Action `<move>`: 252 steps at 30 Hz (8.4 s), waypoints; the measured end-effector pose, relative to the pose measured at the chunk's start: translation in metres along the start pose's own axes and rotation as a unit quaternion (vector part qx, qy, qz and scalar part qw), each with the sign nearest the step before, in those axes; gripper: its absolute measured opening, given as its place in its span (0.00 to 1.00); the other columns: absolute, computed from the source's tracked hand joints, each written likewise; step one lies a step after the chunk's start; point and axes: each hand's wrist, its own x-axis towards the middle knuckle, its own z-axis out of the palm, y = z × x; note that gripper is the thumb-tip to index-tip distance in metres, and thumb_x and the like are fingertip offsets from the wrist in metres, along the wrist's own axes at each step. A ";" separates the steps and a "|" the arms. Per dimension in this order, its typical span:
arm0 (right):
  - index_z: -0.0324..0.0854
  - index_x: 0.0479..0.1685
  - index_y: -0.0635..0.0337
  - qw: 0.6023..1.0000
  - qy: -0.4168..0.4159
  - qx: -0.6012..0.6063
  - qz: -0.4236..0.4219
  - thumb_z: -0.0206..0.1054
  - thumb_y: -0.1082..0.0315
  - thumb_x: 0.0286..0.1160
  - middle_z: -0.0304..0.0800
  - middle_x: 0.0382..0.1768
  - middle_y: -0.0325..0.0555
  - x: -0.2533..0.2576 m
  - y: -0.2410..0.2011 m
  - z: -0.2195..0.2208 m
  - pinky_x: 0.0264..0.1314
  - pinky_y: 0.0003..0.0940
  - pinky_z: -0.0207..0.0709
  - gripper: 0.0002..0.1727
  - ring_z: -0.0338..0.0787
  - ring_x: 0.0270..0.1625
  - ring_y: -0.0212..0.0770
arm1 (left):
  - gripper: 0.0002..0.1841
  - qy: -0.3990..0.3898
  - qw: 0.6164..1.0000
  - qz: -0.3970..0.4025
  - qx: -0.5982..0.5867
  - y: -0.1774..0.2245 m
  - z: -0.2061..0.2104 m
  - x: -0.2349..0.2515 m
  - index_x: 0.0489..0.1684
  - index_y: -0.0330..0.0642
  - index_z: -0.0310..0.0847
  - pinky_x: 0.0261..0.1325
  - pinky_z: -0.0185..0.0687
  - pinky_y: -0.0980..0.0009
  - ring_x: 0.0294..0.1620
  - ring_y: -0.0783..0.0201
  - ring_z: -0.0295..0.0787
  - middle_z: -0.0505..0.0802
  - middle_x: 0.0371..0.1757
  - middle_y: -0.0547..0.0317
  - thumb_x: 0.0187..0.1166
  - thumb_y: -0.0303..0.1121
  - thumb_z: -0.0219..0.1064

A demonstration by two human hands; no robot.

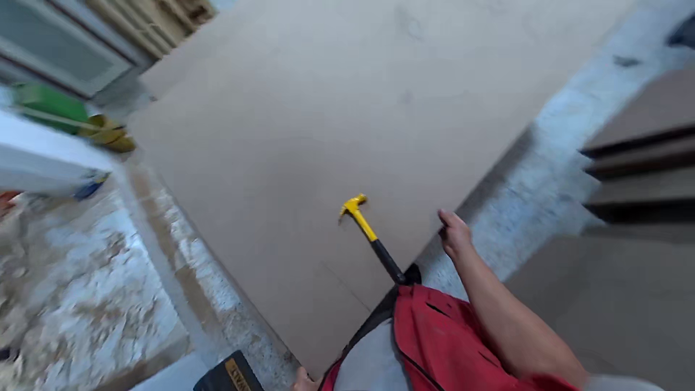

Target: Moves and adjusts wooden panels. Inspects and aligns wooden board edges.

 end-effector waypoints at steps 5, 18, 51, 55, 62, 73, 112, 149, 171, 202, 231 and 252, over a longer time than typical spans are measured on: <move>0.78 0.71 0.60 0.995 -0.080 0.021 0.056 0.60 0.49 0.89 0.92 0.58 0.50 0.020 0.003 -0.025 0.61 0.43 0.87 0.26 0.93 0.56 0.43 | 0.27 -0.026 0.998 -0.064 0.001 0.036 -0.012 -0.025 0.78 0.33 0.72 0.76 0.76 0.45 0.74 0.42 0.84 0.88 0.69 0.34 0.84 0.39 0.67; 0.82 0.70 0.53 0.763 -0.238 -0.566 -0.204 0.62 0.37 0.80 0.90 0.62 0.48 -0.093 -0.007 0.042 0.67 0.54 0.83 0.33 0.89 0.65 0.49 | 0.28 -0.040 0.966 0.070 -0.247 0.005 0.013 -0.001 0.51 0.24 0.81 0.50 0.87 0.62 0.39 0.65 0.89 0.92 0.38 0.45 0.96 0.47 0.46; 0.69 0.30 0.53 0.912 0.137 0.379 0.081 0.30 0.28 0.87 0.63 0.08 0.36 -0.145 0.089 -0.017 0.13 0.36 0.74 0.40 0.68 0.08 0.36 | 0.22 -0.206 0.895 0.170 -0.359 -0.051 0.005 0.077 0.63 0.22 0.74 0.49 0.95 0.53 0.44 0.45 0.97 0.94 0.46 0.32 0.93 0.39 0.56; 0.69 0.31 0.51 0.959 -0.013 0.257 0.116 0.31 0.26 0.85 0.60 0.10 0.34 -0.146 0.091 -0.018 0.12 0.31 0.67 0.40 0.64 0.09 0.34 | 0.23 -0.202 0.895 0.166 -0.361 -0.050 0.006 0.079 0.64 0.22 0.73 0.49 0.95 0.51 0.44 0.44 0.97 0.94 0.46 0.32 0.93 0.40 0.55; 0.69 0.32 0.51 0.951 0.022 0.280 0.131 0.31 0.26 0.85 0.60 0.10 0.34 -0.145 0.081 -0.014 0.13 0.32 0.67 0.39 0.64 0.09 0.34 | 0.22 -0.204 0.893 0.164 -0.365 -0.050 0.006 0.078 0.64 0.23 0.72 0.47 0.96 0.52 0.43 0.45 0.97 0.94 0.46 0.33 0.94 0.39 0.54; 0.74 0.34 0.52 0.993 0.032 -0.003 0.115 0.35 0.28 0.87 0.66 0.12 0.32 -0.187 0.105 -0.008 0.15 0.32 0.71 0.38 0.67 0.11 0.32 | 0.26 -0.228 0.891 0.185 -0.346 -0.048 -0.003 0.084 0.72 0.29 0.70 0.53 0.95 0.55 0.48 0.52 0.96 0.94 0.52 0.41 0.87 0.43 0.65; 0.56 0.95 0.43 0.166 -0.615 -0.534 -0.556 0.70 0.31 0.66 0.46 0.95 0.59 -0.206 0.184 0.115 0.94 0.70 0.36 0.54 0.43 0.97 0.58 | 0.22 -0.030 0.616 -0.028 -0.787 -0.135 0.120 -0.024 0.68 0.38 0.79 0.16 0.74 0.71 0.13 0.67 0.71 0.83 0.26 0.57 0.96 0.45 0.48; 0.93 0.38 0.54 -0.066 -0.846 -0.277 -0.451 0.65 0.45 0.83 0.95 0.47 0.46 -0.246 0.248 0.293 0.58 0.47 0.82 0.23 0.91 0.52 0.46 | 0.23 0.201 0.086 -0.330 -0.919 0.094 0.165 -0.074 0.61 0.37 0.75 0.13 0.77 0.67 0.09 0.64 0.71 0.77 0.20 0.58 0.97 0.48 0.42; 0.93 0.36 0.56 -0.065 -0.863 -0.293 -0.406 0.71 0.51 0.80 0.97 0.46 0.44 -0.241 0.240 0.301 0.61 0.40 0.85 0.17 0.93 0.54 0.38 | 0.21 0.271 -0.046 -0.338 -0.900 0.150 0.151 -0.055 0.60 0.39 0.69 0.14 0.82 0.66 0.10 0.64 0.74 0.78 0.20 0.59 0.97 0.47 0.39; 0.93 0.46 0.54 -0.170 -0.795 -0.379 -0.442 0.64 0.47 0.85 0.96 0.49 0.44 -0.268 0.220 0.303 0.58 0.47 0.85 0.21 0.93 0.53 0.40 | 0.20 0.227 0.171 -0.213 -0.935 0.153 0.133 -0.039 0.59 0.40 0.73 0.21 0.85 0.60 0.15 0.60 0.80 0.81 0.21 0.56 0.95 0.48 0.47; 0.93 0.47 0.51 -0.182 -0.805 -0.439 -0.356 0.66 0.51 0.84 0.95 0.45 0.34 -0.278 0.223 0.320 0.53 0.33 0.85 0.15 0.91 0.47 0.25 | 0.22 0.203 0.228 -0.173 -0.936 0.144 0.145 -0.040 0.55 0.45 0.79 0.20 0.80 0.63 0.15 0.62 0.78 0.82 0.21 0.58 0.93 0.53 0.49; 0.93 0.44 0.53 -0.186 -0.814 -0.447 -0.321 0.68 0.55 0.83 0.94 0.49 0.36 -0.280 0.225 0.325 0.59 0.31 0.85 0.13 0.91 0.52 0.27 | 0.22 0.254 0.109 -0.227 -0.934 0.153 0.136 -0.034 0.61 0.39 0.72 0.18 0.84 0.60 0.13 0.59 0.79 0.81 0.21 0.55 0.95 0.50 0.46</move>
